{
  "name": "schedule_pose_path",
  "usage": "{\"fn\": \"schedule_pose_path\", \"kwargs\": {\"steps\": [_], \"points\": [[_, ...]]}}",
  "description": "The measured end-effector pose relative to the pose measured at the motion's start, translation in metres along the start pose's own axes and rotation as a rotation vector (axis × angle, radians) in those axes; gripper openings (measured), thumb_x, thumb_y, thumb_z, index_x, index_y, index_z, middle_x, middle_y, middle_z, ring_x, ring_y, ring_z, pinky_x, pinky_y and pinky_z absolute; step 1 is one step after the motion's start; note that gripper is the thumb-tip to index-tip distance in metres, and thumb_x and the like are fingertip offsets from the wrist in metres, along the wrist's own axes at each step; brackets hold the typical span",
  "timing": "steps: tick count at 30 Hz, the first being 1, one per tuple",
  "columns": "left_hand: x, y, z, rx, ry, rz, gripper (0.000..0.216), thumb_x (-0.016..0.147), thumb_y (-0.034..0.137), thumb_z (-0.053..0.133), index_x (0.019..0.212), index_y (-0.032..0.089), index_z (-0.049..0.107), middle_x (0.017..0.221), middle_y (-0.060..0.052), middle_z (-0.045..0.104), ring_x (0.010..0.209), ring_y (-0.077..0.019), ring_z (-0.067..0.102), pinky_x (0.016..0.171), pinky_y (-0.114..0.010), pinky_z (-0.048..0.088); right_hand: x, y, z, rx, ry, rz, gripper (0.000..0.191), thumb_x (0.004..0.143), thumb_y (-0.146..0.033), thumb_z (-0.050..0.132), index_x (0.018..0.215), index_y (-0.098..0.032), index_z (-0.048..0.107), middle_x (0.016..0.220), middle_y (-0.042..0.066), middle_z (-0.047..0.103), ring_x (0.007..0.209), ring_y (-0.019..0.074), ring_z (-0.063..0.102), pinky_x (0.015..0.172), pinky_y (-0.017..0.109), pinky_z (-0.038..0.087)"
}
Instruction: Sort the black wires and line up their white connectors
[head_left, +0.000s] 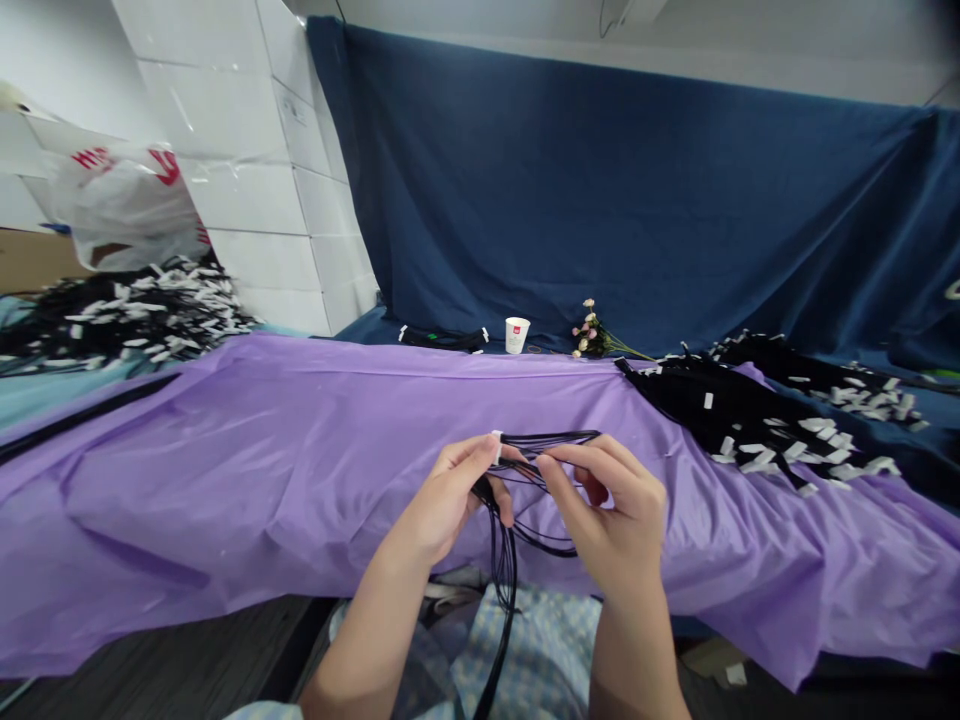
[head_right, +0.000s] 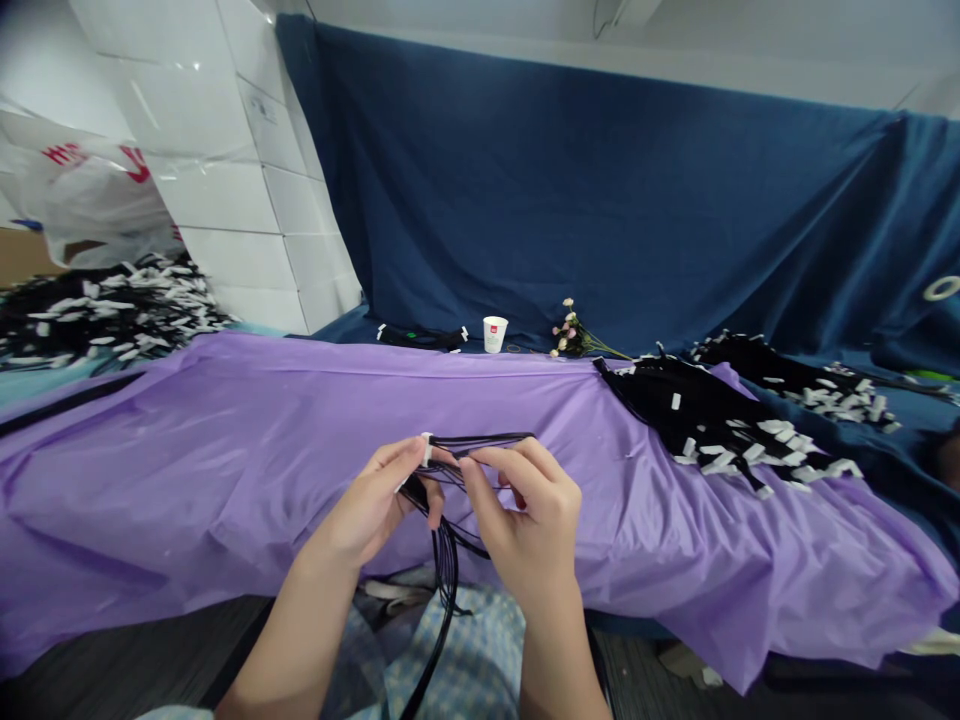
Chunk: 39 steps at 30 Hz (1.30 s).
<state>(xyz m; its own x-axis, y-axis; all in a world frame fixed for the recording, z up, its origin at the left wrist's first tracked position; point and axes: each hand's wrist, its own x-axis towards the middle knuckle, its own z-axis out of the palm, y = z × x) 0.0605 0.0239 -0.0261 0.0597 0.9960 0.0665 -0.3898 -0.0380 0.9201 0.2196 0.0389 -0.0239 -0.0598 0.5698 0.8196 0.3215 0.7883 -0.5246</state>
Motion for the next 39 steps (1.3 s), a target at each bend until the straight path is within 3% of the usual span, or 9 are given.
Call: {"fn": "schedule_pose_path", "kwargs": {"steps": [7, 12, 17, 26, 31, 34, 39], "points": [[-0.001, -0.004, -0.001, 0.043, -0.073, -0.006, 0.038, 0.081, 0.050, 0.067, 0.089, 0.013, 0.072, 0.080, -0.005, 0.071, 0.045, -0.0128, 0.061, 0.050, -0.024, 0.043, -0.002, 0.003, 0.003, 0.009, 0.027, -0.065, 0.008, 0.083, -0.011, 0.070, 0.086, -0.018, 0.073, 0.069, 0.000, 0.058, 0.057, 0.0080, 0.050, 0.047, 0.020, 0.037], [-0.003, -0.003, 0.000, 0.041, -0.111, -0.013, 0.040, 0.082, 0.052, 0.065, 0.090, 0.014, 0.072, 0.059, -0.001, 0.065, 0.043, -0.0133, 0.060, 0.050, -0.023, 0.043, -0.001, 0.000, -0.001, 0.018, 0.023, -0.037, 0.009, 0.085, -0.011, 0.067, 0.086, -0.019, 0.072, 0.072, 0.000, 0.060, 0.059, 0.0097, 0.051, 0.049, 0.023, 0.039], [-0.002, -0.004, -0.002, 0.088, -0.133, -0.010, 0.041, 0.085, 0.053, 0.061, 0.092, 0.015, 0.073, 0.075, -0.006, 0.072, 0.045, -0.0128, 0.061, 0.052, -0.024, 0.044, -0.001, -0.002, -0.002, 0.015, -0.001, 0.002, 0.007, 0.086, -0.013, 0.066, 0.084, -0.019, 0.070, 0.072, 0.001, 0.060, 0.060, 0.0112, 0.051, 0.049, 0.025, 0.039], [-0.002, -0.005, -0.006, 0.121, -0.176, -0.001, 0.042, 0.089, 0.054, 0.055, 0.096, 0.016, 0.073, 0.080, -0.007, 0.073, 0.046, -0.0115, 0.061, 0.054, -0.024, 0.043, -0.002, -0.001, -0.001, 0.030, -0.013, -0.014, 0.008, 0.087, -0.014, 0.065, 0.085, -0.019, 0.070, 0.073, 0.002, 0.062, 0.061, 0.0120, 0.053, 0.050, 0.025, 0.040], [-0.003, -0.005, -0.007, 0.134, -0.152, -0.010, 0.043, 0.087, 0.055, 0.057, 0.094, 0.015, 0.073, 0.063, -0.004, 0.068, 0.047, -0.0136, 0.061, 0.053, -0.024, 0.042, -0.001, 0.000, 0.000, 0.052, -0.026, -0.009, 0.009, 0.086, -0.013, 0.064, 0.084, -0.019, 0.070, 0.071, 0.001, 0.061, 0.059, 0.0114, 0.051, 0.048, 0.024, 0.038], [-0.003, -0.002, -0.007, 0.081, -0.099, 0.000, 0.042, 0.083, 0.054, 0.063, 0.090, 0.014, 0.073, 0.054, -0.003, 0.064, 0.045, -0.0149, 0.060, 0.053, -0.025, 0.042, 0.000, 0.007, -0.006, 0.104, -0.075, 0.049, 0.006, 0.085, -0.016, 0.067, 0.089, -0.020, 0.070, 0.072, 0.000, 0.061, 0.061, 0.0112, 0.051, 0.053, 0.024, 0.042], [-0.001, 0.005, -0.008, -0.073, -0.018, 0.029, 0.041, 0.076, 0.052, 0.072, 0.084, 0.012, 0.071, 0.085, -0.010, 0.074, 0.044, -0.0144, 0.061, 0.047, -0.026, 0.045, -0.001, 0.025, -0.019, 0.167, -0.181, 0.280, 0.017, 0.084, -0.027, 0.070, 0.099, -0.020, 0.068, 0.082, 0.003, 0.065, 0.077, 0.0155, 0.062, 0.074, 0.029, 0.053]]}}
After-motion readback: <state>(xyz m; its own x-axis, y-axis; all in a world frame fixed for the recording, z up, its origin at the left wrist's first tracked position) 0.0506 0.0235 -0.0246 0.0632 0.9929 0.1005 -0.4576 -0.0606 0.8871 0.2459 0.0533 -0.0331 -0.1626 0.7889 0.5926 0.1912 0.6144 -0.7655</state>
